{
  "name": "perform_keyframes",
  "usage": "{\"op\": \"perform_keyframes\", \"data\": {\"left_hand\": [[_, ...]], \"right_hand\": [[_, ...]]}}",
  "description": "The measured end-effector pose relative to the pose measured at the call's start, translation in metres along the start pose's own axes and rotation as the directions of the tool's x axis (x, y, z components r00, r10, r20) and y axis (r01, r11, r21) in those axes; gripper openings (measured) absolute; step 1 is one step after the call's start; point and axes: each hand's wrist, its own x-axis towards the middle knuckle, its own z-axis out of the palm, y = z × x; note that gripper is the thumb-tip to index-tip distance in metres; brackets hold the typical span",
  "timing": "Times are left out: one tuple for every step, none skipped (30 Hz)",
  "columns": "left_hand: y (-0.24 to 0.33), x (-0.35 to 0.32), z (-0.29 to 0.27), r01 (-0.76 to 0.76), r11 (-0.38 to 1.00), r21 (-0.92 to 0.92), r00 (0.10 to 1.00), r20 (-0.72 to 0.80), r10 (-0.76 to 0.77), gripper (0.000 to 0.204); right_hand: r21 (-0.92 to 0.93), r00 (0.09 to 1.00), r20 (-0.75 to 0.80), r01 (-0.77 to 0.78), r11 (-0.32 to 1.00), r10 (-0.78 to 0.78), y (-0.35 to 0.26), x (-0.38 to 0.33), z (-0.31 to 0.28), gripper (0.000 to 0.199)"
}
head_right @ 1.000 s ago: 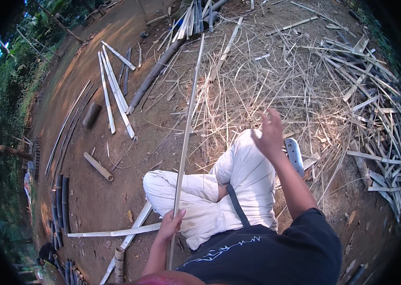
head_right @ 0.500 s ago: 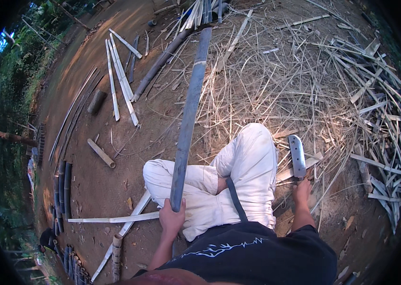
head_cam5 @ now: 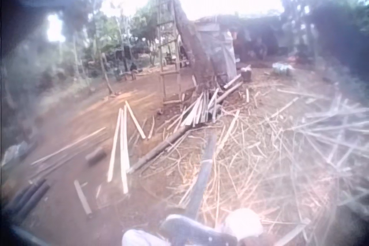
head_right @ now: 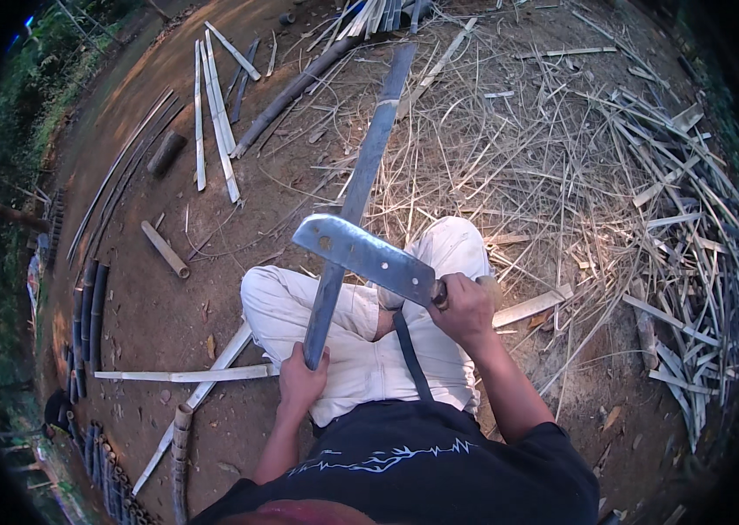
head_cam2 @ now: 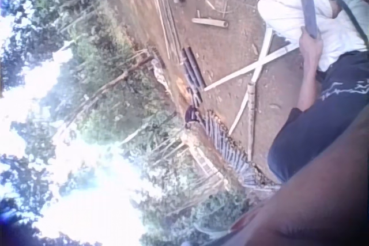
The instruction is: The person shaves and smooths a long piece of split bamboo using a large blade, repeatedly drawing the blade along the length of the material.
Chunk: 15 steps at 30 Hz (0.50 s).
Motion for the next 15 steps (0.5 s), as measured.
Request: {"op": "perform_keyframes", "data": {"left_hand": [[-0.001,-0.001,-0.003,-0.001,0.999,-0.033,0.999,0.037,0.002,0.046],[-0.002,-0.002,-0.005,-0.001,0.998,-0.065,0.997,0.073,0.006,0.046],[-0.003,-0.004,-0.010,-0.003,0.994,-0.108,0.992,0.125,0.016,0.046],[-0.006,-0.008,-0.015,0.002,0.989,-0.149,0.984,0.174,0.025,0.046],[-0.011,-0.011,-0.020,0.008,0.982,-0.190,0.974,0.224,0.035,0.046],[-0.030,-0.015,-0.014,-0.029,0.972,-0.235,0.966,0.244,0.088,0.045],[-0.037,-0.021,-0.016,-0.008,0.965,-0.261,0.963,0.259,0.078,0.044],[-0.042,-0.029,-0.017,0.018,0.958,-0.287,0.957,0.281,0.066,0.044],[-0.044,-0.034,-0.018,0.043,0.948,-0.316,0.950,0.305,0.058,0.043],[-0.046,-0.034,-0.019,0.047,0.948,-0.314,0.942,0.330,0.062,0.042],[-0.047,-0.032,-0.019,0.049,0.948,-0.314,0.932,0.357,0.069,0.041],[-0.047,-0.027,-0.021,0.049,0.949,-0.312,0.927,0.367,0.073,0.040],[-0.047,-0.027,-0.022,0.041,0.944,-0.328,0.925,0.369,0.088,0.040],[-0.048,-0.030,-0.023,0.033,0.938,-0.344,0.923,0.371,0.103,0.039],[-0.051,-0.034,-0.023,0.030,0.933,-0.357,0.921,0.374,0.113,0.038]], "right_hand": [[0.039,0.991,0.054,0.117,0.992,-0.119,-0.010,0.010,0.006,0.029],[0.047,0.968,0.076,0.234,0.971,-0.237,-0.016,0.019,0.009,0.028],[0.015,0.950,0.085,0.301,0.953,-0.301,-0.014,0.028,0.013,0.027],[-0.014,0.926,0.096,0.367,0.930,-0.364,-0.007,0.037,0.016,0.027],[-0.042,0.899,0.110,0.431,0.901,-0.425,0.000,0.047,0.019,0.026],[-0.070,0.919,0.075,0.393,0.917,-0.388,0.008,0.061,0.020,0.025],[-0.105,0.937,0.045,0.349,0.931,-0.346,0.020,0.076,0.017,0.024],[-0.149,0.972,0.033,0.234,0.961,-0.232,0.033,0.094,0.012,0.023],[-0.197,0.993,0.017,0.117,0.973,-0.116,0.044,0.114,0.007,0.022],[-0.191,0.998,0.006,0.063,0.980,-0.063,0.051,0.130,0.003,0.022],[-0.188,1.000,-0.005,0.009,0.982,-0.010,0.057,0.141,-0.001,0.021],[-0.249,0.998,-0.013,0.059,0.967,-0.065,0.057,0.153,0.001,0.021],[-0.242,0.992,0.022,0.127,0.962,-0.126,0.054,0.150,0.000,0.021],[-0.234,0.981,0.057,0.194,0.953,-0.186,0.049,0.142,-0.002,0.022],[-0.218,0.965,0.095,0.260,0.941,-0.245,0.043,0.138,-0.002,0.022]]}}
